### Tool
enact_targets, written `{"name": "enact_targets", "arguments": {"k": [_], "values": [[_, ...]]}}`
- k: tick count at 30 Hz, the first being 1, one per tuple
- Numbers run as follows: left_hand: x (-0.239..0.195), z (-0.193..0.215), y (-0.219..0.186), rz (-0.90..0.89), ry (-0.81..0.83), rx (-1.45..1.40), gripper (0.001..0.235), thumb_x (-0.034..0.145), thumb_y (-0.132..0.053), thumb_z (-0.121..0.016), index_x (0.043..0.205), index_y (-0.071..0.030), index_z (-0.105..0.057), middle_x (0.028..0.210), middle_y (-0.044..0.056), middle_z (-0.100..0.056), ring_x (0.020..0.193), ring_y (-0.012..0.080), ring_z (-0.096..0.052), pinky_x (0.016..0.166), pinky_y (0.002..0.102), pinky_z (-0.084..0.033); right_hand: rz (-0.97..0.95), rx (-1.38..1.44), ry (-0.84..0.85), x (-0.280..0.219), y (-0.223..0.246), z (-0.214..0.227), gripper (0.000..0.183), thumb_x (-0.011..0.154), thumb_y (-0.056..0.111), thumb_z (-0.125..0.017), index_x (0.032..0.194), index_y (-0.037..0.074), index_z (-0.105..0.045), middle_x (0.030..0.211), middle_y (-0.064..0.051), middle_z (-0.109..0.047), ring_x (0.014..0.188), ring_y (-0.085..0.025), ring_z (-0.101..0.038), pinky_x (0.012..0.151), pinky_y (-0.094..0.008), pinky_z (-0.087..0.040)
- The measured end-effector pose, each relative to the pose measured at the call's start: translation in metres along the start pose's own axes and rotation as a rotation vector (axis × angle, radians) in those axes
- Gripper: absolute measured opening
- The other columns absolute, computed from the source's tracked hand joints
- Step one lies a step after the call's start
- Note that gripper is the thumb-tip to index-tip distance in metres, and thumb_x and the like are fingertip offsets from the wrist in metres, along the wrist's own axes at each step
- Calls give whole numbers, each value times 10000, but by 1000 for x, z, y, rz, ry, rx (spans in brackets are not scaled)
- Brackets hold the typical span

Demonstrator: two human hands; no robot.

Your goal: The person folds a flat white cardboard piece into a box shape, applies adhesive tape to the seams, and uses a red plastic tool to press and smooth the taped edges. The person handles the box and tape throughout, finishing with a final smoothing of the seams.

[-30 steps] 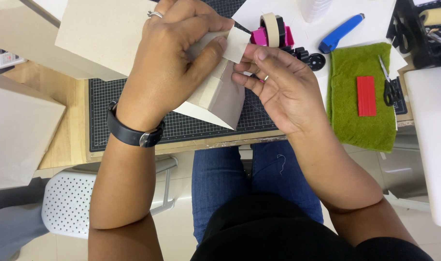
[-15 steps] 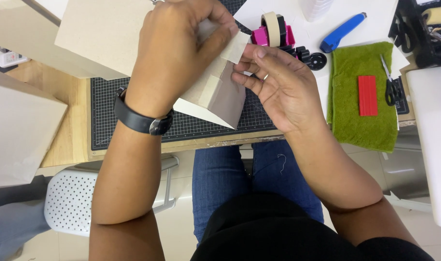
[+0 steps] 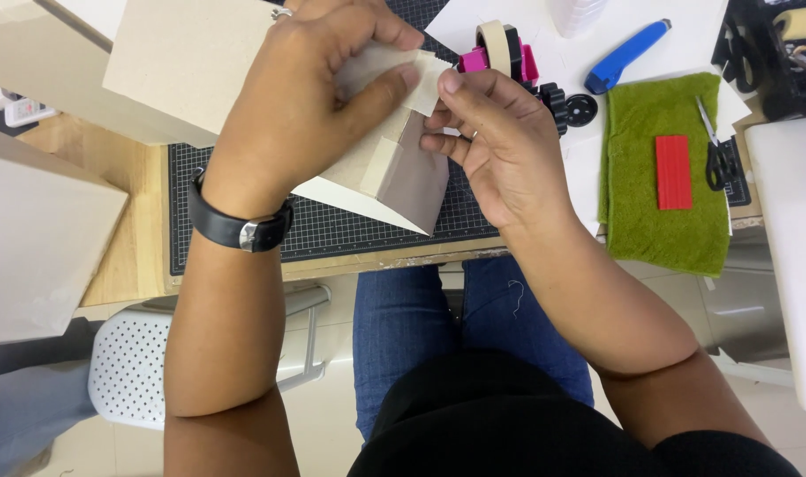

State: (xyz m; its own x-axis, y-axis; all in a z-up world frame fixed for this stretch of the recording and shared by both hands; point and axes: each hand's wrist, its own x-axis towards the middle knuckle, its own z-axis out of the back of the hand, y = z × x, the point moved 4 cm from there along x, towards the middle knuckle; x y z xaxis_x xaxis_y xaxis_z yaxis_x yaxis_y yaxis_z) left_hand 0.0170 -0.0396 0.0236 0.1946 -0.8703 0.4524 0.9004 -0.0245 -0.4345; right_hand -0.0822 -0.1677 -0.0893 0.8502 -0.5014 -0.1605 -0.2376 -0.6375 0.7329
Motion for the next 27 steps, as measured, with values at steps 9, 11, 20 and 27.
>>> {"name": "enact_targets", "arguments": {"k": [9,11,20,27], "values": [[-15,-2,-17,-122,-36,133,253,1084,56,-612,1327,18,-668,1185,148,-560,1099,349,-500,963,487,-407,-15,-98,50,2,-2,-3,144,843,240,-821,862,158,-704,827,39,-669,724,-122,-649,654,-284,-585],[-17,-4,-17,-129,-52,147,246,1080,62,-630,1317,29,-686,1181,163,-571,1089,365,-509,927,493,-435,-12,-117,68,1,-2,-3,141,856,252,-809,875,162,-703,832,44,-662,727,-117,-639,665,-285,-582],[-15,-5,-17,-91,-71,144,240,1069,37,-630,1284,39,-736,1177,170,-607,1046,369,-586,862,472,-454,83,-241,162,2,-3,-2,145,957,278,-715,928,161,-635,841,54,-607,723,-81,-596,665,-256,-586],[-9,-4,-13,-85,-84,30,138,1098,55,-679,1210,83,-754,1123,170,-696,1032,325,-636,876,422,-473,61,-244,179,5,-4,-1,156,949,278,-722,968,140,-653,800,29,-588,735,-83,-589,664,-257,-607]]}}
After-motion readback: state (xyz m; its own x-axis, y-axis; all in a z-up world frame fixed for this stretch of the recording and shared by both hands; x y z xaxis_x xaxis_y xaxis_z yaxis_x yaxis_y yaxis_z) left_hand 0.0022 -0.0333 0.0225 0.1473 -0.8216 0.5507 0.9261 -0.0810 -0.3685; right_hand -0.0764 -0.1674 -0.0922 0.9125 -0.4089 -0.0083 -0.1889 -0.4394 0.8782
